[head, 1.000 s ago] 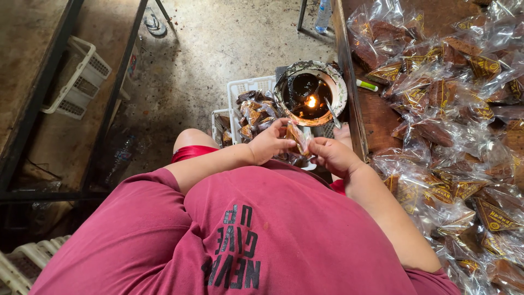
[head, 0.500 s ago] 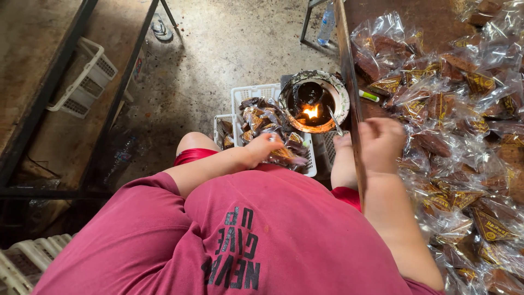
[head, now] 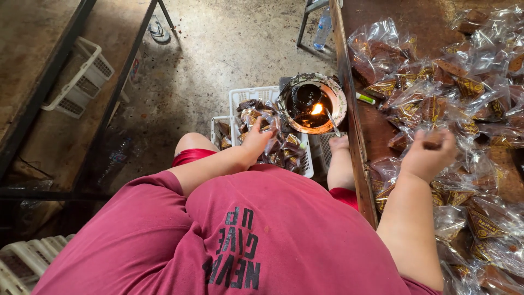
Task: Sealing plastic bags containing pastries using a small flame in a bakery production area.
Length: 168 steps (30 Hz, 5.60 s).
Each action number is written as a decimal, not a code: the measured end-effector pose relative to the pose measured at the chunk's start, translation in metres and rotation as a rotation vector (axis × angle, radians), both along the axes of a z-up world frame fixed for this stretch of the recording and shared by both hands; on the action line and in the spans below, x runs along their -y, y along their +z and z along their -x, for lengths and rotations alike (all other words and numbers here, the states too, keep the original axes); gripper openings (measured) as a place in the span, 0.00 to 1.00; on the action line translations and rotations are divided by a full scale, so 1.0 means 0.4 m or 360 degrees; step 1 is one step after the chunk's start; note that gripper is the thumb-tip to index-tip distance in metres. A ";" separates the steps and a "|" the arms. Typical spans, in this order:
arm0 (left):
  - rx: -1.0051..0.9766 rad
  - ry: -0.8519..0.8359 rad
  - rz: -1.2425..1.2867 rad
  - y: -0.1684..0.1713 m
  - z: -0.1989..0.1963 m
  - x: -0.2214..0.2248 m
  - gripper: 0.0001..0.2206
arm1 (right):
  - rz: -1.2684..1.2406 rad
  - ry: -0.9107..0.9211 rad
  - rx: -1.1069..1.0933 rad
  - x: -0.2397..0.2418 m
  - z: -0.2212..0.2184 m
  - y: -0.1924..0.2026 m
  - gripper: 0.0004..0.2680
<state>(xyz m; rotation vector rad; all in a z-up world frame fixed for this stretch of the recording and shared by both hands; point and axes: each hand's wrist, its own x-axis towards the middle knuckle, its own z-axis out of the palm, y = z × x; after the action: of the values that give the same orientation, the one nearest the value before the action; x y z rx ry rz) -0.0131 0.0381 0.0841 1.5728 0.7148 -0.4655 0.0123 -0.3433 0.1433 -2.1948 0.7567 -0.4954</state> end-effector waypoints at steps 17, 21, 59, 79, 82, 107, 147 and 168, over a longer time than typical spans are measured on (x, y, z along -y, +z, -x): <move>0.0965 -0.0597 0.0625 -0.203 0.002 0.051 0.24 | -0.0562 0.1641 -0.0379 -0.301 0.047 -0.226 0.13; 0.0882 -0.0453 0.0978 -0.164 0.015 0.052 0.32 | -0.0649 0.1671 -0.0640 -0.325 0.058 -0.167 0.36; 0.0671 -0.0288 0.0686 -0.261 -0.025 0.024 0.06 | -0.0790 0.1578 0.0430 -0.293 0.020 -0.204 0.27; 0.1188 -0.0530 0.0190 -0.154 -0.005 0.043 0.14 | -0.1207 0.1277 -0.0648 -0.320 0.032 -0.253 0.11; 0.1186 -0.1245 -0.0315 -0.126 0.003 0.058 0.28 | -0.1739 0.0981 -0.0489 -0.367 0.088 -0.087 0.05; 0.0714 -0.1279 0.0482 -0.199 -0.049 0.058 0.21 | -0.1360 0.0729 0.0174 -0.304 0.010 -0.166 0.07; 0.0312 -0.0336 0.0840 -0.209 -0.089 0.144 0.22 | -0.1267 0.0631 0.0143 -0.270 -0.021 -0.202 0.06; 0.0863 -0.0649 0.0942 -0.163 -0.001 0.098 0.33 | -0.0903 0.1552 -0.0743 -0.308 0.038 -0.180 0.14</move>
<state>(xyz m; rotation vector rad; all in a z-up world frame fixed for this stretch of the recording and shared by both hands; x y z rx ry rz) -0.0126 -0.0010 0.0188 1.1855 -0.1639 -0.4621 -0.0029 -0.2200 0.0712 -1.8400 -0.0394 0.6595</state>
